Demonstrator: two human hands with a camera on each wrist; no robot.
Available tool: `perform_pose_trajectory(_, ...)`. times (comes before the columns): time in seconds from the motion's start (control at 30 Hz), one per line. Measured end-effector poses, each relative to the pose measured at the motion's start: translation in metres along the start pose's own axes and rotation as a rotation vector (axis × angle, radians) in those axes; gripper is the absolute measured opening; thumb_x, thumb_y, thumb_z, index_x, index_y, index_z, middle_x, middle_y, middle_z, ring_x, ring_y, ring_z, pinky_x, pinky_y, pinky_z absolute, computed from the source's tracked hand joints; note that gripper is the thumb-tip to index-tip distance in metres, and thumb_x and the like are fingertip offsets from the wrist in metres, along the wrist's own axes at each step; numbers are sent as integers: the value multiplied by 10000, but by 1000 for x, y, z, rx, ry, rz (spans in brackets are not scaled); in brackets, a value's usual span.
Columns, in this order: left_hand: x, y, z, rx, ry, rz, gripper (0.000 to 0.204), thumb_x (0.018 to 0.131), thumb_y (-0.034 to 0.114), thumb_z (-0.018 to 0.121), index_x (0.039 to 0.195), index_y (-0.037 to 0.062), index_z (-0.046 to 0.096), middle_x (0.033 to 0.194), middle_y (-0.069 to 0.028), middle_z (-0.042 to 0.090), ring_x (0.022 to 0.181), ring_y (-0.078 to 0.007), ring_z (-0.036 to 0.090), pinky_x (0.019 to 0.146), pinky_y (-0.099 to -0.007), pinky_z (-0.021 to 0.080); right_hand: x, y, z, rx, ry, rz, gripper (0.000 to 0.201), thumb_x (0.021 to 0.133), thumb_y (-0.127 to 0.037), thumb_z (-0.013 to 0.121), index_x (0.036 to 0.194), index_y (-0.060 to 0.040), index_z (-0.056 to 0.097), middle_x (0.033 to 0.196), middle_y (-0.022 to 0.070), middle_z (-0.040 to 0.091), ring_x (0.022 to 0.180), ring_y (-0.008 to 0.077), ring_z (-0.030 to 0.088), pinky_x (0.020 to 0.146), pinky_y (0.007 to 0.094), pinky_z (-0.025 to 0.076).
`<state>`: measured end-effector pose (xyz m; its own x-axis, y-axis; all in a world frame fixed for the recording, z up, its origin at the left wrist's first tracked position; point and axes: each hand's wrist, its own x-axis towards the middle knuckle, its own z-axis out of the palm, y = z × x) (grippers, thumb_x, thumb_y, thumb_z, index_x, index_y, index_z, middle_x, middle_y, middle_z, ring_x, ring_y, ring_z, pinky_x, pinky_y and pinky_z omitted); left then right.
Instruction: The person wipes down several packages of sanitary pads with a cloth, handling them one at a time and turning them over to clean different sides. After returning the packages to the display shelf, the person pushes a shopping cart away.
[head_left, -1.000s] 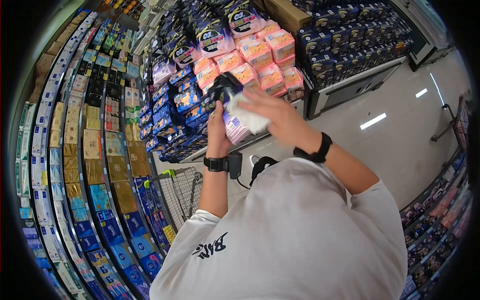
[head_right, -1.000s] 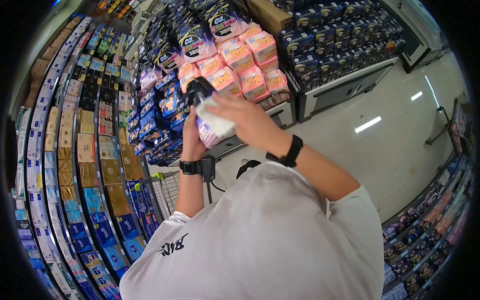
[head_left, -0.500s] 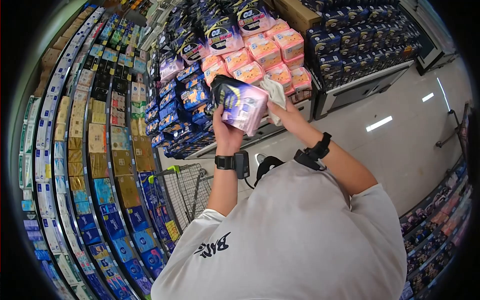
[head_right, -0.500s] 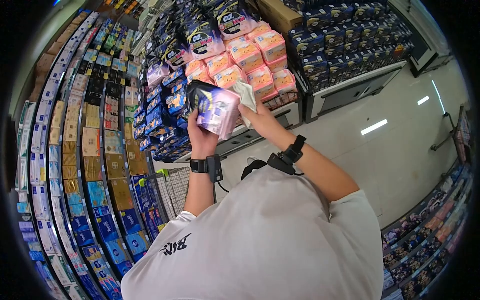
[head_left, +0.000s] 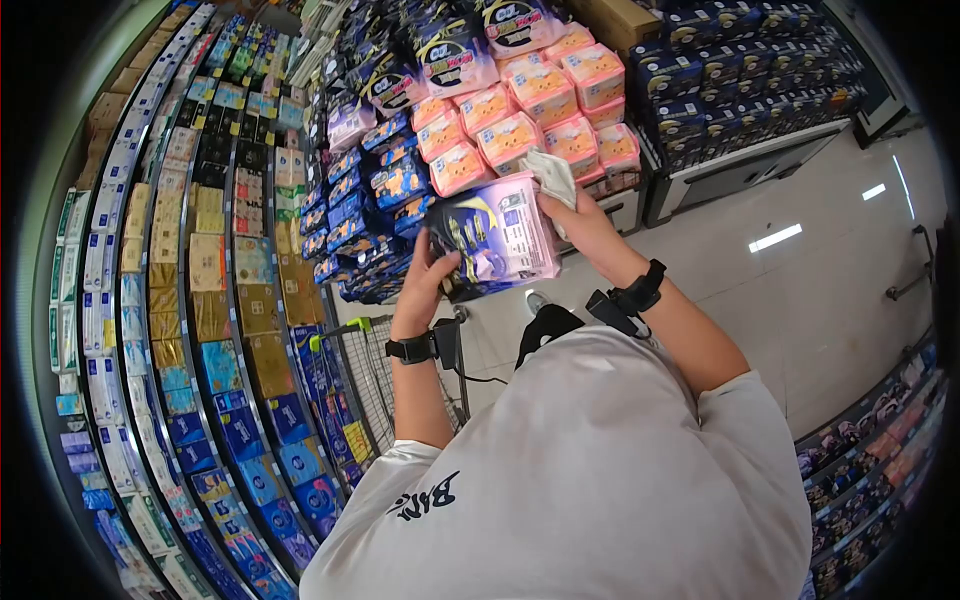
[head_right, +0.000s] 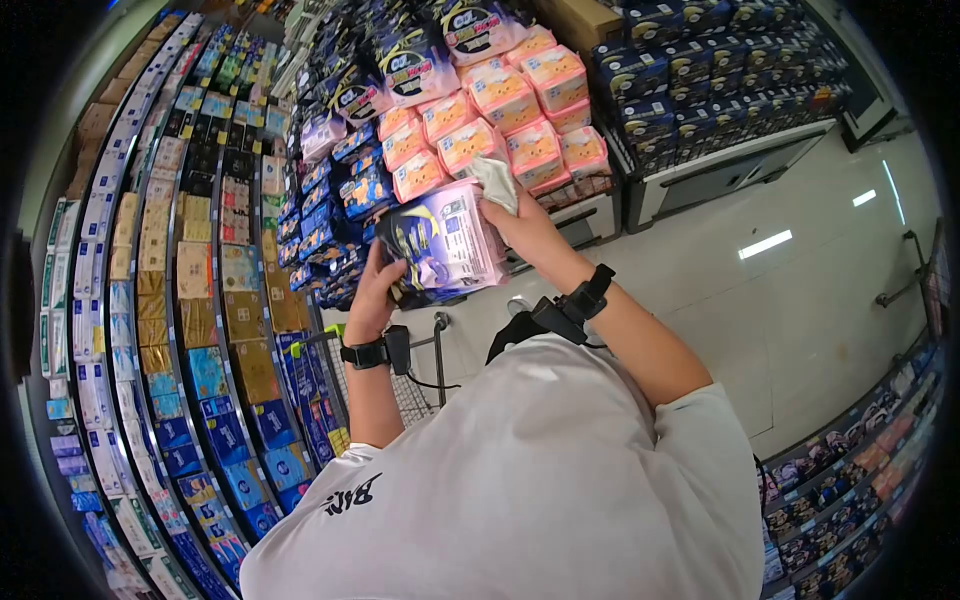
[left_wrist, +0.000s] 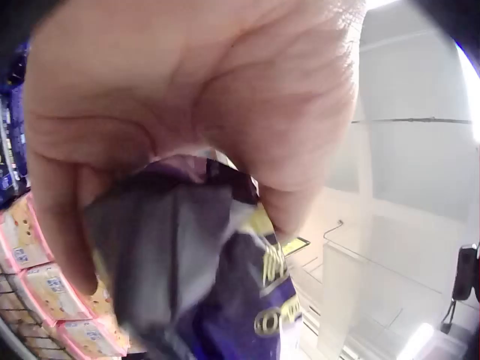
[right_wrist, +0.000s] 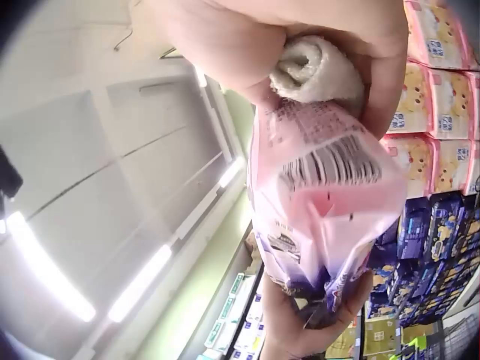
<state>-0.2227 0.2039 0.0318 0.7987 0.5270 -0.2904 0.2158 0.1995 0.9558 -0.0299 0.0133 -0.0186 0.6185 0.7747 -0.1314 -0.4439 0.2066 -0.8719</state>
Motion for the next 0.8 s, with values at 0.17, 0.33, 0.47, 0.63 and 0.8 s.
perform_pose_trajectory(0.17,-12,-50,0,-247,97,-202,444,1001,254,627,1378,58,498,1249,-58,642,1067,-146,644,925,-349,545,-4,-2,40,-466,3,-205,500,949,-188,626,1402,-13,505,1242,162,662,1145,305,636,969,377,486)
perform_pose_trajectory(0.33,-23,-81,-13,-483,228,-209,443,1006,288,619,1366,52,516,1268,-75,650,1105,-194,661,936,-378,551,8,-2,56,-836,-32,-594,830,694,53,635,1481,-163,480,1558,143,419,1432,389,388,1147,448,375)
perform_pose_trajectory(0.47,-37,-77,-31,-566,350,-179,491,1002,299,620,1406,51,491,1326,-87,623,1167,-219,643,984,-386,540,20,13,88,-765,-370,-605,844,658,101,589,1455,-169,521,1552,94,443,1444,370,376,1172,413,368)
perform_pose_trajectory(0.63,-54,-53,-66,-655,498,-138,541,1033,420,516,1429,52,494,1382,-135,599,1235,-255,608,1042,-413,500,9,16,119,-818,-621,-658,744,684,118,590,1370,-170,614,1468,113,536,1386,307,481,1087,404,466)
perform_pose_trajectory(0.8,-49,-75,-77,-542,450,-169,486,977,314,656,1366,50,535,1253,-73,662,1132,-206,658,953,-361,542,58,17,147,-793,-352,-650,638,687,72,649,1288,-141,678,1399,112,599,1357,337,509,1080,417,470)
